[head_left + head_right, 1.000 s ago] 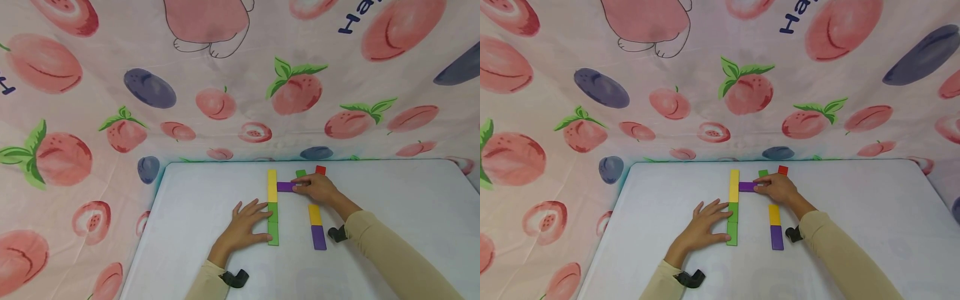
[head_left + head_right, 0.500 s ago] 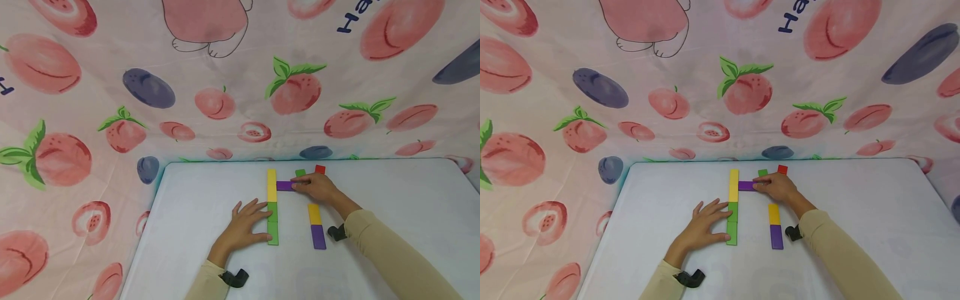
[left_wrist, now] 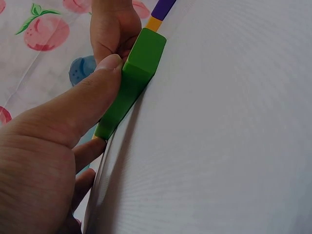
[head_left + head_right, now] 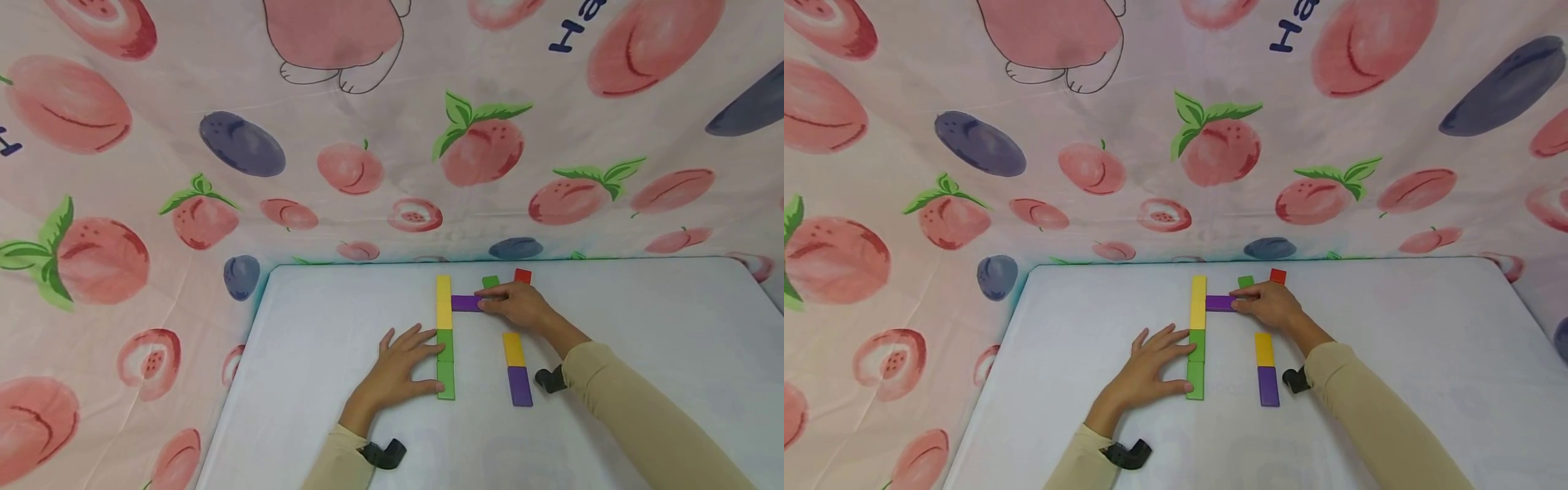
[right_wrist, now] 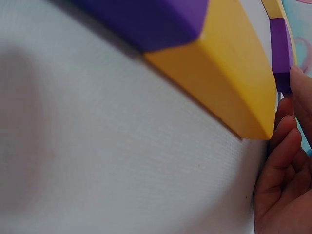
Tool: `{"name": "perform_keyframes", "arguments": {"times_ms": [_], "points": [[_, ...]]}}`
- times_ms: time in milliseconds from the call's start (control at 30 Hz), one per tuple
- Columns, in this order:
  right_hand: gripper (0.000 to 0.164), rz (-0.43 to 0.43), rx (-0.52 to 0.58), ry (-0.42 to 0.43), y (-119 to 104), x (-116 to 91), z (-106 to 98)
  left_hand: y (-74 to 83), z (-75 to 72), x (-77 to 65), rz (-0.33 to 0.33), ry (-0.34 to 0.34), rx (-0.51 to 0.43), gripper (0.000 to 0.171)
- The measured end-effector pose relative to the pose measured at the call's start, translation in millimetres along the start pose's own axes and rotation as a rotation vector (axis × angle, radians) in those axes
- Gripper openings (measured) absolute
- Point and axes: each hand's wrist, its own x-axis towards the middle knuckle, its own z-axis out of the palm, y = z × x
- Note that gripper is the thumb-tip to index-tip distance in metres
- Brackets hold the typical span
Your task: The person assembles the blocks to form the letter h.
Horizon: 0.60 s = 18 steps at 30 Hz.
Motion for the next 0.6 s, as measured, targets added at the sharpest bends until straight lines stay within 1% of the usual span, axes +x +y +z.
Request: {"name": "perform_keyframes", "arguments": {"times_ms": [467, 600], "points": [[0.047, -0.020, -0.008, 0.011, 0.8, 0.3, 0.0, -0.6, 0.0, 0.0, -0.001, -0.002, 0.000, 0.067], [0.048, -0.030, 0.010, -0.007, 3.2, 0.0, -0.7, -0.3, -0.2, 0.0, -0.004, -0.005, 0.002, 0.067]]}}
